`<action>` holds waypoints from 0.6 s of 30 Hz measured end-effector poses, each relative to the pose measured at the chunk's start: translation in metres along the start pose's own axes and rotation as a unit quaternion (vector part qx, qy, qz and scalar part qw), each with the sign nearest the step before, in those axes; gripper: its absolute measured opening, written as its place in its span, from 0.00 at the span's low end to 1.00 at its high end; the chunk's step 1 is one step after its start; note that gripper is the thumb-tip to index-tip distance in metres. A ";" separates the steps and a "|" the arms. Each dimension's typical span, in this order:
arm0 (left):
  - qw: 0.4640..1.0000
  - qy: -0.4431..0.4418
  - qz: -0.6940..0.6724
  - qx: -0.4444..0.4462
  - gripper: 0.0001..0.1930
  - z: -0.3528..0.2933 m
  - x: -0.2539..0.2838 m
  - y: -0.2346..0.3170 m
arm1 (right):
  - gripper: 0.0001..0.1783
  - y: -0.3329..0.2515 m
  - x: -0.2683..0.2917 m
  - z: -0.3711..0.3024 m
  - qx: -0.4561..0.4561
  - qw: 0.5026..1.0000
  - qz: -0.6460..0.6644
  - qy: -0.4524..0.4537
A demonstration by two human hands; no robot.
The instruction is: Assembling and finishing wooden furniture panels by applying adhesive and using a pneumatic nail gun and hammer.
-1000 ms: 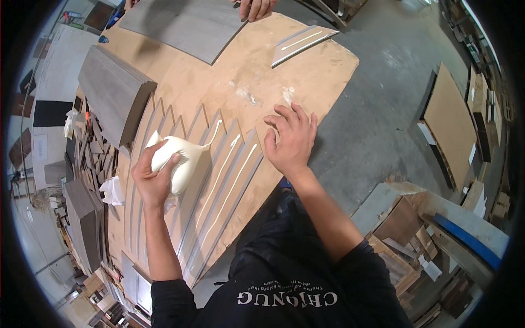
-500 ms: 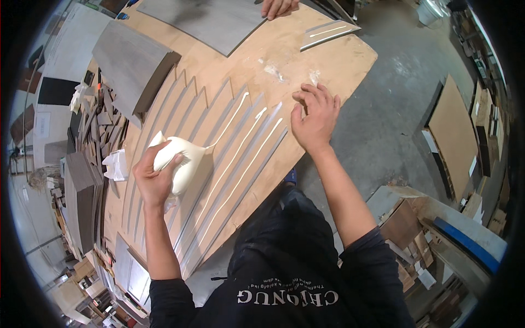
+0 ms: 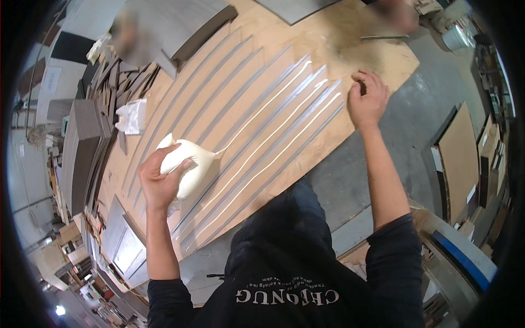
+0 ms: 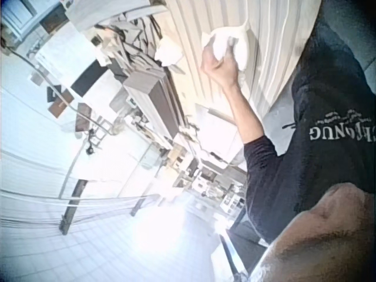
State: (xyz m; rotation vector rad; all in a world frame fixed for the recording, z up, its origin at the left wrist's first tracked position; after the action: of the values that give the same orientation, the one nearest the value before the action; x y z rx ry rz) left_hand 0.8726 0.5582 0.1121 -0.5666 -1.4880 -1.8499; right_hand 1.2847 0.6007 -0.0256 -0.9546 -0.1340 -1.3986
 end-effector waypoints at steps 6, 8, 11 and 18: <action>0.999 0.031 0.010 0.011 0.17 -0.036 0.043 -0.042 | 0.10 0.005 -0.004 0.001 0.048 0.999 -0.017 0.010; 0.998 0.039 0.027 0.031 0.17 -0.049 0.058 -0.056 | 0.10 0.007 -0.006 0.000 0.045 0.999 -0.002 0.016; 0.997 0.045 0.051 0.042 0.17 -0.067 0.080 -0.069 | 0.10 0.011 -0.006 0.000 0.039 0.999 0.009 0.002; 0.991 0.063 0.090 0.075 0.17 -0.112 0.126 -0.099 | 0.10 0.018 -0.009 -0.002 0.008 0.999 0.044 -0.018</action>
State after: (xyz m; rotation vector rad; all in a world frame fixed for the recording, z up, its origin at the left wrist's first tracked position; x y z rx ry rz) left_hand 0.7239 0.4302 0.1068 -0.4863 -1.4292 -1.5900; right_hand 1.2975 0.6043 -0.0415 -0.9617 -0.1290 -1.2977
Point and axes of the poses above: each hand's wrist, its own z-axis towards the middle knuckle, its own x-axis out of the back of the hand, y = z × x, the point moved 1 cm from there along z, towards the middle knuckle, and after that the axes turned 13 degrees about y, right-handed, at the moved point
